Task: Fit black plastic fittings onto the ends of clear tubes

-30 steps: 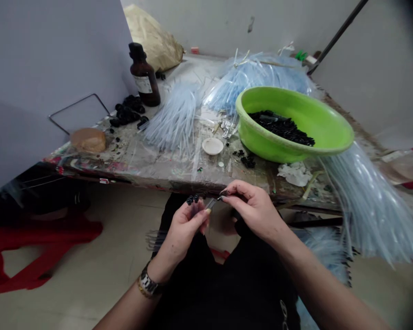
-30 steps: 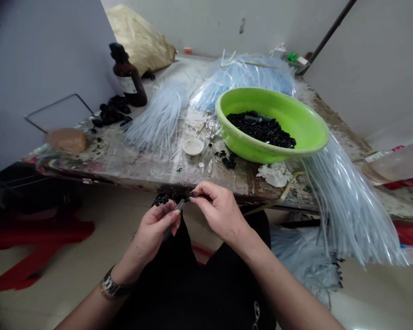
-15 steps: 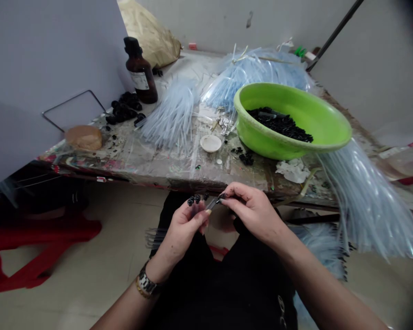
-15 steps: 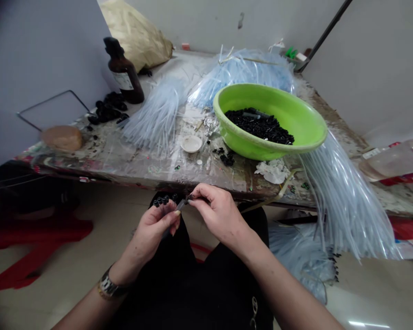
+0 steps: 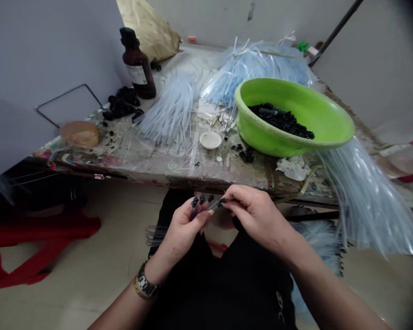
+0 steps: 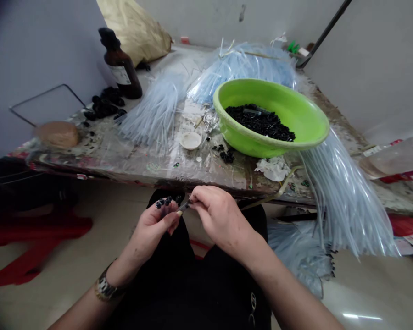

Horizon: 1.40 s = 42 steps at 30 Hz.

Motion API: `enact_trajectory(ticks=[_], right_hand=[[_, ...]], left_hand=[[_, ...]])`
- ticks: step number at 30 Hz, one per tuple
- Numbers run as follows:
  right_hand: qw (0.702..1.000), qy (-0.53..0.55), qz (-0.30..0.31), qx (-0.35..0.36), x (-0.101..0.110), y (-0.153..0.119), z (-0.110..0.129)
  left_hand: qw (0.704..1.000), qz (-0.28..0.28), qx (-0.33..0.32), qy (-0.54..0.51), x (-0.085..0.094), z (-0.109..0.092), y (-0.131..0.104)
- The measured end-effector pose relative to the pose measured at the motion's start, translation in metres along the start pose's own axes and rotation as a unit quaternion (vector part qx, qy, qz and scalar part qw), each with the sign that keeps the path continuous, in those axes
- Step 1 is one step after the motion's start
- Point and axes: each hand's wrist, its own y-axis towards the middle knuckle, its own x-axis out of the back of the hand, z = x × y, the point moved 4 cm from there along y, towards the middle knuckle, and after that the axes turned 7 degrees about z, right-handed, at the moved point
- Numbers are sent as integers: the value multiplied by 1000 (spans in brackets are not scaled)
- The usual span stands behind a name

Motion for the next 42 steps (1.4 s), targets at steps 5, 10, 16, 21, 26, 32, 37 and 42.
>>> enact_trajectory(ticks=[5, 10, 16, 21, 26, 32, 37, 42], right_hand=[[999, -46, -9, 16, -5, -4, 4], [999, -35, -26, -3, -13, -7, -5], [996, 58, -25, -67, -17, -9, -20], [993, 85, -10, -81, -12, -7, -22], [994, 75, 25, -74, -7, -8, -17], [992, 86, 19, -90, -13, -10, -18], [988, 108, -36, -109, -25, -16, -23], [987, 110, -52, -101, -32, -21, -25]], left_hand=[[1000, -7, 3, 17, 0, -1, -2], [1000, -10, 9, 24, -3, 3, -2], [998, -19, 38, -44, -8, 5, 0], [990, -18, 73, -118, -9, -1, 3], [984, -9, 74, -165, -7, 0, 4], [983, -12, 87, -159, -8, 6, 3], [983, -38, 84, -157, -10, 7, 1], [982, -38, 89, -164, -12, 6, 1]])
